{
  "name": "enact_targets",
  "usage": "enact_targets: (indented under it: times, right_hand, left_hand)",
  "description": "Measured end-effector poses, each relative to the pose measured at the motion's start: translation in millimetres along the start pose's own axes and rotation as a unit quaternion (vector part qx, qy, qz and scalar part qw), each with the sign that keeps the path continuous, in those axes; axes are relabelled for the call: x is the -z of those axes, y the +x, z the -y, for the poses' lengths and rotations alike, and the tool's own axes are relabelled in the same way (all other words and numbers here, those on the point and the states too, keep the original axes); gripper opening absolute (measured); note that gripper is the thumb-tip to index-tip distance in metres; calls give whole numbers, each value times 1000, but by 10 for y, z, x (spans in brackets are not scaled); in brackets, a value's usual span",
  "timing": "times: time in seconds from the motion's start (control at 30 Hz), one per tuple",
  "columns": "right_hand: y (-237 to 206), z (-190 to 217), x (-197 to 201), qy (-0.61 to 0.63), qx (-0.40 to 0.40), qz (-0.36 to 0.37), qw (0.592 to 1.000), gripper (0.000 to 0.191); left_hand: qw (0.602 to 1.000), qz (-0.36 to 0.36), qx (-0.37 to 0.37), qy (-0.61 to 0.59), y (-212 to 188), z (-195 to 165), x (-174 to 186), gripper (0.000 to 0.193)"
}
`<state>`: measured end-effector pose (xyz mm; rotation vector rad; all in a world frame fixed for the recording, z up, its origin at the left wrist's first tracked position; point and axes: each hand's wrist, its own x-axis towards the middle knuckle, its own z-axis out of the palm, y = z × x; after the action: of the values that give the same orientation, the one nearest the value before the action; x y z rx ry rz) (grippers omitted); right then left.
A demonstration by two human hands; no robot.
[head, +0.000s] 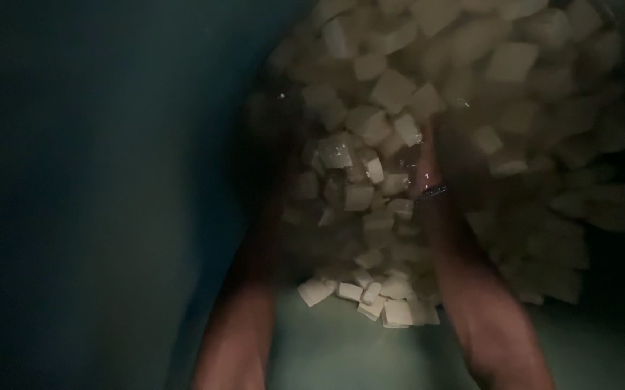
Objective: The person sits with a large white tub of water filled with tofu cubes on their lap, arranging the cubes in neat rows along the tub edges by hand. They then scoop handfuls of tofu cubes from the tub into a large green bucket and continue sorting and arranging the cubes in the water.
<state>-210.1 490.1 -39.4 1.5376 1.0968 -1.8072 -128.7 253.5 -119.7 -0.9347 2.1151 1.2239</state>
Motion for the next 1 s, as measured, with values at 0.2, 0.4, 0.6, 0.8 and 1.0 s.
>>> enact_targets:
  times: [0.2,0.4,0.6,0.8,1.0]
  right_hand:
    - [40,-84,-32,-28,101,50,993,60]
    - [0,-85,-69,7,15,156,988,66]
    - [-188,-45,-270,-41,20,127,991,67]
    - [-493,-37,-308,31,-75,213,974,60]
    - [-1042,-118,-27,18,-113,117,987,52]
  left_hand:
    - [997,24,24,-63,-40,47,-111,63]
    - [994,38,34,-98,-65,2,-129,62]
    - [987,56,44,-141,-152,-225,-112,61]
    - [979,71,59,-184,-430,-563,-7,60]
    - [869,219,223,-385,-1111,-973,-22,60]
